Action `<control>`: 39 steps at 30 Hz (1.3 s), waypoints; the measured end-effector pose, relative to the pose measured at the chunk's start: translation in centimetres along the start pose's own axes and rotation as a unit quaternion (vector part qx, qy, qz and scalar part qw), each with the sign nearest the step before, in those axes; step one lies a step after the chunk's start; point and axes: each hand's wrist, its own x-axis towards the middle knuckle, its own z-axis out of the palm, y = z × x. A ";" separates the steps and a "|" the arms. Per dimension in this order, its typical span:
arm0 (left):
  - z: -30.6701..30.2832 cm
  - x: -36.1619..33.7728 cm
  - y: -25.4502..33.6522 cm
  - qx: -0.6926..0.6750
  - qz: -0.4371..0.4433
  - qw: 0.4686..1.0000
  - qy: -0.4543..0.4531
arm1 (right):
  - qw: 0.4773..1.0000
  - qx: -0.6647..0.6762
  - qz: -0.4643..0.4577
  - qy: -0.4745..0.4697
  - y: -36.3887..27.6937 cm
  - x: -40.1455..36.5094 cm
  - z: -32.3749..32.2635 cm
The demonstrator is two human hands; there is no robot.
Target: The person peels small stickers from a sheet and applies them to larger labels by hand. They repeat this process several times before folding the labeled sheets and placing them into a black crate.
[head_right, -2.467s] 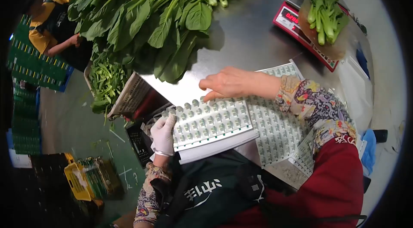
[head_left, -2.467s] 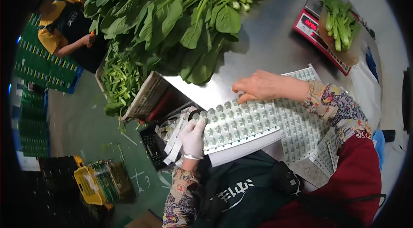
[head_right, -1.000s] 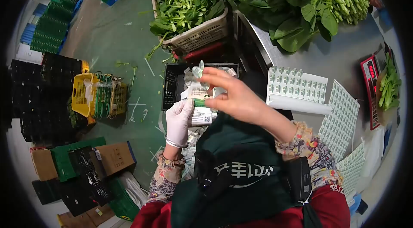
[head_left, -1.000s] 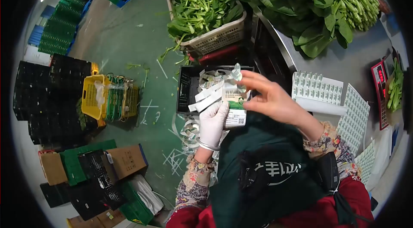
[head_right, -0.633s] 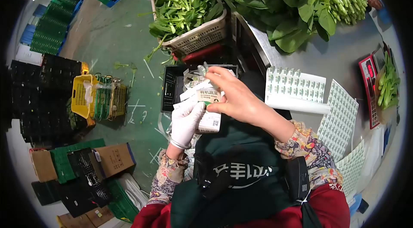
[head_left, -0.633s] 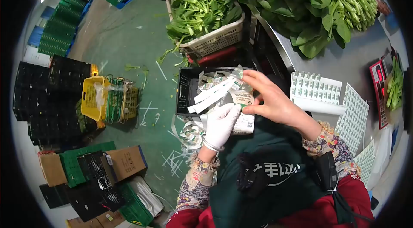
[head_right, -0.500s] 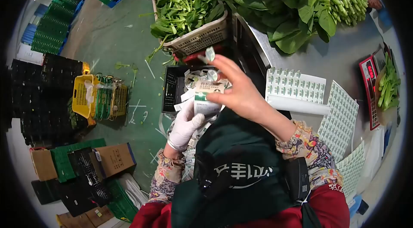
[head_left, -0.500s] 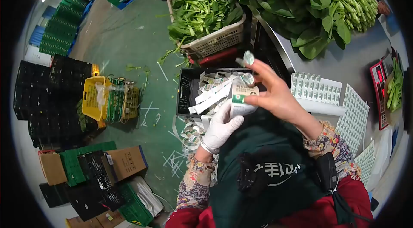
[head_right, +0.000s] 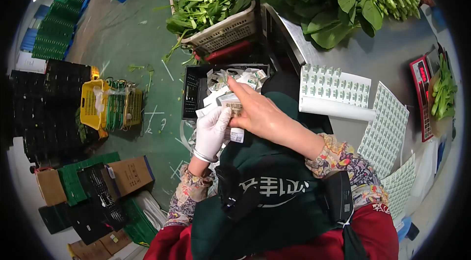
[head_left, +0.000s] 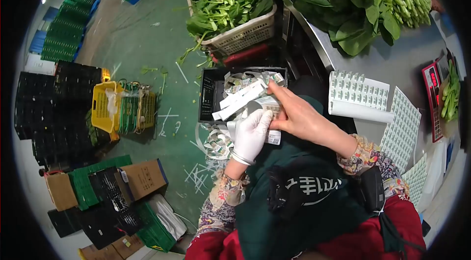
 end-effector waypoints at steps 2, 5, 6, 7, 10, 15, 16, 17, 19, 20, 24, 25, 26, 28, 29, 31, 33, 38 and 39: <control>-0.1 0.0 0.8 -0.202 -0.096 0.973 -0.048 | 0.997 0.005 -0.052 0.062 0.7 0.7 -0.6; -0.6 -0.5 0.7 -0.286 -0.117 0.943 -0.124 | 0.977 0.166 0.000 0.136 0.3 1.5 -2.2; -1.0 -0.6 -0.3 -0.221 -0.152 0.950 -0.161 | 0.959 0.209 -0.012 0.189 0.6 1.8 -2.5; -0.9 -1.0 -1.1 -0.181 -0.154 0.958 -0.163 | 0.958 0.204 -0.010 0.203 0.5 1.9 -2.8; 0.2 -1.5 -1.2 -0.180 -0.119 0.974 -0.074 | 0.954 0.199 -0.007 0.224 1.3 2.1 -2.4; 0.0 0.0 -0.8 -0.278 -0.112 0.953 0.047 | 0.973 0.210 0.071 0.072 -0.5 0.0 -1.3; 0.1 0.0 -0.3 -0.310 -0.112 0.943 0.048 | 0.973 0.211 0.089 0.016 -0.5 -0.5 -0.8; 0.1 0.2 -0.2 -0.293 -0.113 0.949 0.044 | 0.978 0.190 0.084 0.003 -0.4 -0.6 -0.4; 0.3 0.1 -0.1 -0.258 -0.116 0.959 0.038 | 0.987 0.142 0.077 -0.015 -0.2 -0.6 -0.3; 0.4 -0.1 -0.2 -0.205 -0.100 0.973 0.040 | 0.996 0.088 0.033 0.005 0.2 -0.7 -0.2; 0.5 -0.4 -0.2 -0.157 -0.071 0.985 0.028 | 0.997 -0.051 -0.025 0.050 0.6 -0.7 -0.5; 0.5 -0.3 -0.2 -0.188 -0.074 0.979 0.021 | 0.999 -0.009 0.024 0.046 0.4 -0.6 -0.8; 0.6 -0.3 -0.3 -0.219 -0.078 0.973 0.013 | 0.996 0.032 0.074 0.041 0.2 -0.4 -1.0; 0.5 -0.7 1.1 -0.292 -0.087 0.952 -0.015 | 0.970 0.216 0.061 0.098 -0.7 0.0 -1.3; 0.0 -0.8 0.1 -0.251 -0.115 0.960 -0.041 | 0.957 0.254 0.062 0.125 -0.5 0.4 -1.8; -0.3 -1.1 -1.2 -0.192 -0.143 0.970 -0.043 | 0.934 0.302 0.048 0.186 0.5 1.3 -2.4; -0.4 -1.1 -1.7 -0.238 -0.156 0.959 0.003 | 0.951 0.228 0.061 0.199 1.2 1.1 -2.3; 0.3 -0.2 -1.5 -0.280 -0.124 0.950 0.061 | 0.954 0.253 0.147 0.064 0.3 -0.4 0.7; 0.4 -0.1 -1.7 -0.229 -0.114 0.964 0.078 | 0.956 0.241 0.157 0.064 0.1 -0.5 0.9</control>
